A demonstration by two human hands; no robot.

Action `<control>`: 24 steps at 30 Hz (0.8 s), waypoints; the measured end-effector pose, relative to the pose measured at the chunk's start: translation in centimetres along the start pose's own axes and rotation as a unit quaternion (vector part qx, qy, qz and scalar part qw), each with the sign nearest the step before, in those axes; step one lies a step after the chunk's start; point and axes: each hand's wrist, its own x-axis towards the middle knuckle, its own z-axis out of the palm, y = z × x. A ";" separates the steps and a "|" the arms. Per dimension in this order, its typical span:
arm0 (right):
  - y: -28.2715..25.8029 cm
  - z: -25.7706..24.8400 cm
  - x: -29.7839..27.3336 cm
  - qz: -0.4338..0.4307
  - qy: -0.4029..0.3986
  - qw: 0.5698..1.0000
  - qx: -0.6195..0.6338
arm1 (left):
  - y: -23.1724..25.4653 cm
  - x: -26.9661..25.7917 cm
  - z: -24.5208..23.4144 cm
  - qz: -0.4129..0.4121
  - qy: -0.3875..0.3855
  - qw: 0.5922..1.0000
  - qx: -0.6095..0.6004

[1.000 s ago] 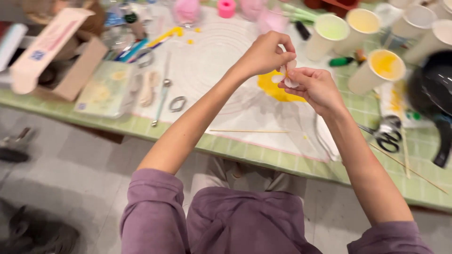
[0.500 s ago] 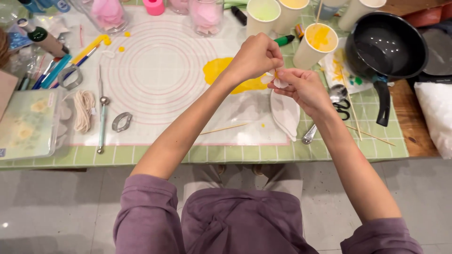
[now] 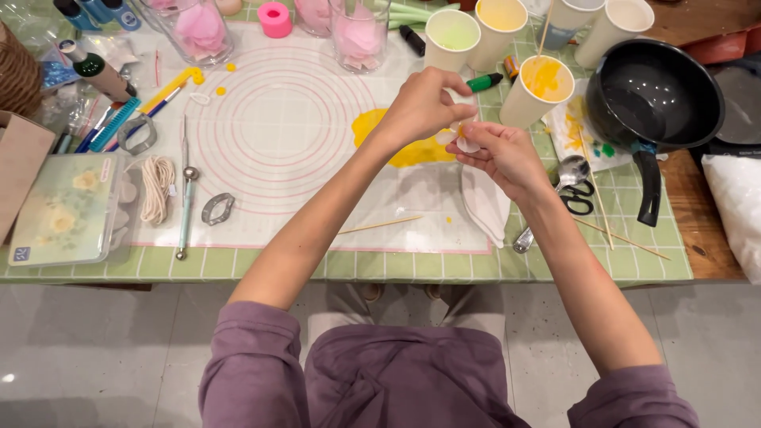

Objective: The recorder is making decorative candles by assembling wax flowers, mixing color into liquid wax, and cutting wax sheets.

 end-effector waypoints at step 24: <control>2.7 -0.2 2.5 -0.082 0.047 0.992 0.089 | -4.8 -1.2 1.9 -0.073 0.018 0.936 -0.345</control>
